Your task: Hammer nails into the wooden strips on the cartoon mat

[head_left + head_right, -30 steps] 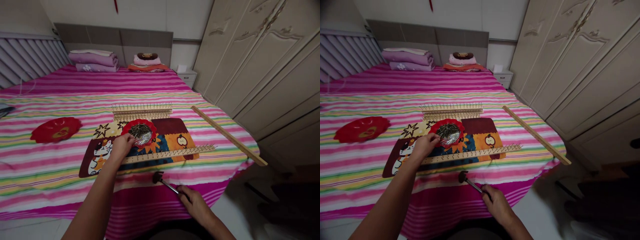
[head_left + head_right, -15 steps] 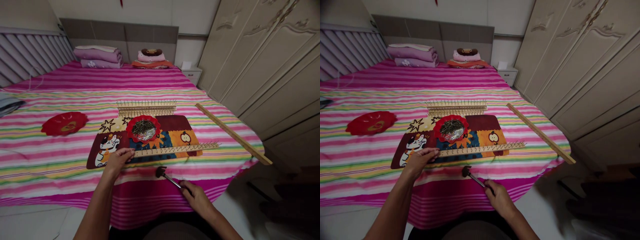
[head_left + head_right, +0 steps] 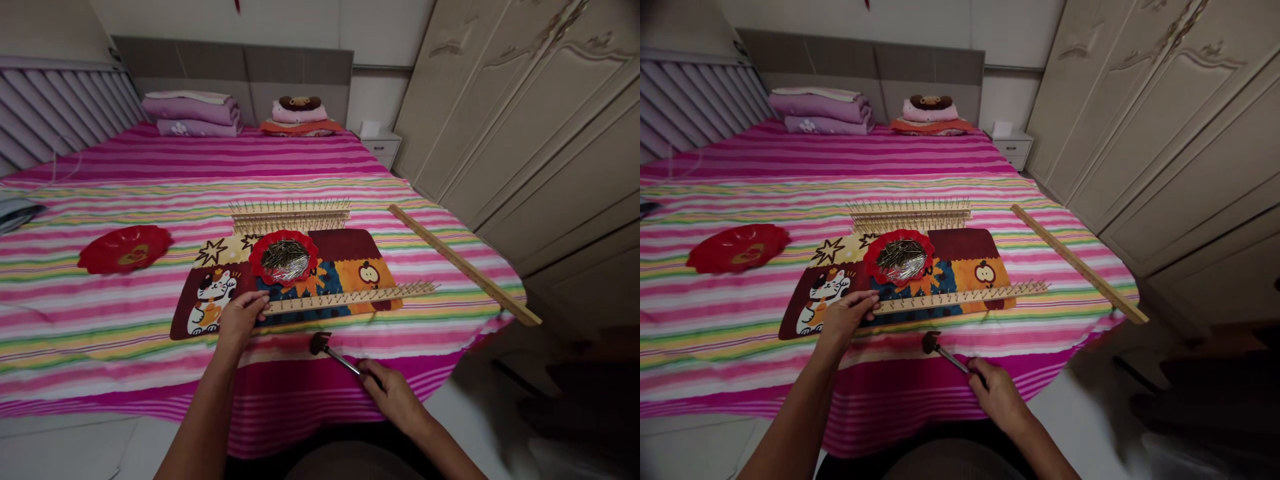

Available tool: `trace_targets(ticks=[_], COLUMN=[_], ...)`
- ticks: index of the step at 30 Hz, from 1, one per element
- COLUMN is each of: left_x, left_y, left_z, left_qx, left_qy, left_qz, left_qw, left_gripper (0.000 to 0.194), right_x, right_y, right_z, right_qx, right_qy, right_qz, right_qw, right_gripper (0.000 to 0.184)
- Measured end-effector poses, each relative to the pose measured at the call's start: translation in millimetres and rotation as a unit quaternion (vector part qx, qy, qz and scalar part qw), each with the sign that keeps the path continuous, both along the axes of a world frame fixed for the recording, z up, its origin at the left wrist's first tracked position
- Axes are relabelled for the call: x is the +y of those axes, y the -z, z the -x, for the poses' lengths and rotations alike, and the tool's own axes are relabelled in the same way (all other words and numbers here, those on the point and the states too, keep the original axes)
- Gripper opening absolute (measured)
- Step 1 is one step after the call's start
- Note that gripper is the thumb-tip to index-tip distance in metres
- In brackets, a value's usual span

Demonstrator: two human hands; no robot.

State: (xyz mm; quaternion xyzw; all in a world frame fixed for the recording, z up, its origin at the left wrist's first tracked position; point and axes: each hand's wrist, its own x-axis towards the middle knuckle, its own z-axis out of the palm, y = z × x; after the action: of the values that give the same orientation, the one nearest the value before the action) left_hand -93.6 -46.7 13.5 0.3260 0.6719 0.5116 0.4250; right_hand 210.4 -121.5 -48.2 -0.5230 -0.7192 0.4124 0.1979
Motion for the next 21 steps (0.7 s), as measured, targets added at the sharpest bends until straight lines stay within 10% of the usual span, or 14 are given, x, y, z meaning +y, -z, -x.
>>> trace_targets(ticks=[15,21], left_x=[-4,-7], left_y=[4.8,12.6], left_z=[0,-1], left_qx=[0.223,0.322], left_qy=[0.061,0.088], left_qz=[0.002,-0.038], left_qw=[0.973,0.942], left_gripper=[0.022,0.019], right_x=[-3,-2], right_y=[-3.6,-44.5], right_z=[1,27], right_qx=[0.021,0.073], right_qy=[0.017,0.023], right_qz=[0.009,0.009], right_qw=[1.0,0.997], right_gripper=[0.021,0.025])
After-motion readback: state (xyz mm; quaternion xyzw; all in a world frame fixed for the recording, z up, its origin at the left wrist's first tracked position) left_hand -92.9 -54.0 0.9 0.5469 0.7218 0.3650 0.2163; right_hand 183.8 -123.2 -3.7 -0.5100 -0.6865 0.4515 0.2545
